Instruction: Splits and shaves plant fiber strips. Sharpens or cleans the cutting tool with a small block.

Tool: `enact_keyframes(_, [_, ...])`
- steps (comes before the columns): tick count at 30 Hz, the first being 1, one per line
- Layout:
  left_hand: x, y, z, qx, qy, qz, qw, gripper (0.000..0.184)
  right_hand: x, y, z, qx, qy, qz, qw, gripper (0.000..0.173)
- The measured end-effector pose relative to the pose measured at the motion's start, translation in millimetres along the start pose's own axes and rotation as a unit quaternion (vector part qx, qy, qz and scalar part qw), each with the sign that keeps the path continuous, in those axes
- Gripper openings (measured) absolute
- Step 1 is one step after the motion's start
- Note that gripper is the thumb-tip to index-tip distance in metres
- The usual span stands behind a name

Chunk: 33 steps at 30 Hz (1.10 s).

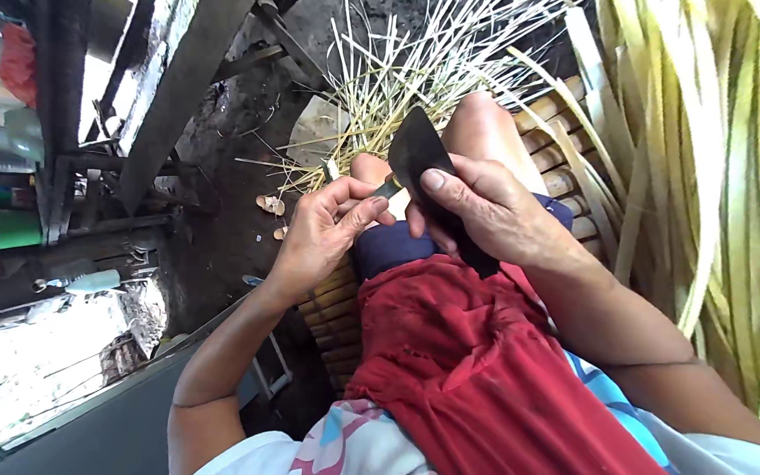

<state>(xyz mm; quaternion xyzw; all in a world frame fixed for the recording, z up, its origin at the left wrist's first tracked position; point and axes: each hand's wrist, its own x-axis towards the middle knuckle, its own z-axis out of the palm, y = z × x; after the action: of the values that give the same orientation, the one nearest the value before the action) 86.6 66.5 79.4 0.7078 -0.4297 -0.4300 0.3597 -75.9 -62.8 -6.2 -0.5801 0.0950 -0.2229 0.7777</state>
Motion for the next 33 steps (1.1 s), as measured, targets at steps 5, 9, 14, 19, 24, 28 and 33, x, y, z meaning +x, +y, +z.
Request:
enact_keyframes(5, [2.1,3.6,3.4,0.007,0.004,0.007,1.0,0.007,0.1,-0.9,-3.0,0.0,0.0,-0.004,1.0,0.028])
enact_keyframes(9, [-0.9,6.9,7.9,0.023,0.015,0.024,0.999,0.007,-8.6,-10.1,0.0,-0.039,0.013,-0.001,0.999,0.029])
enact_keyframes(14, [-15.9,13.3,13.4,0.049,0.017,0.057,0.997,0.007,-10.6,-23.9,-4.4,-0.114,-0.01,-0.036,0.993,0.025])
enact_keyframes(19, [-9.6,24.3,17.1,0.009,0.018,0.044,0.999,0.005,-5.2,-29.8,-7.4,-0.122,-0.034,-0.08,0.989,0.024])
enact_keyframes(24, [-15.3,10.8,21.2,-0.023,0.043,0.033,0.998,0.005,3.8,-2.6,3.9,0.006,-0.051,-0.063,0.997,0.025])
enact_keyframes(28, [-20.7,8.7,18.2,0.062,0.04,0.034,0.997,0.007,21.9,-19.1,-8.5,-0.084,-0.167,0.009,0.982,0.023])
enact_keyframes(33, [-15.5,4.5,16.7,0.022,0.042,0.001,0.999,0.007,17.2,1.2,6.9,-0.077,-0.068,0.0,0.995,0.032])
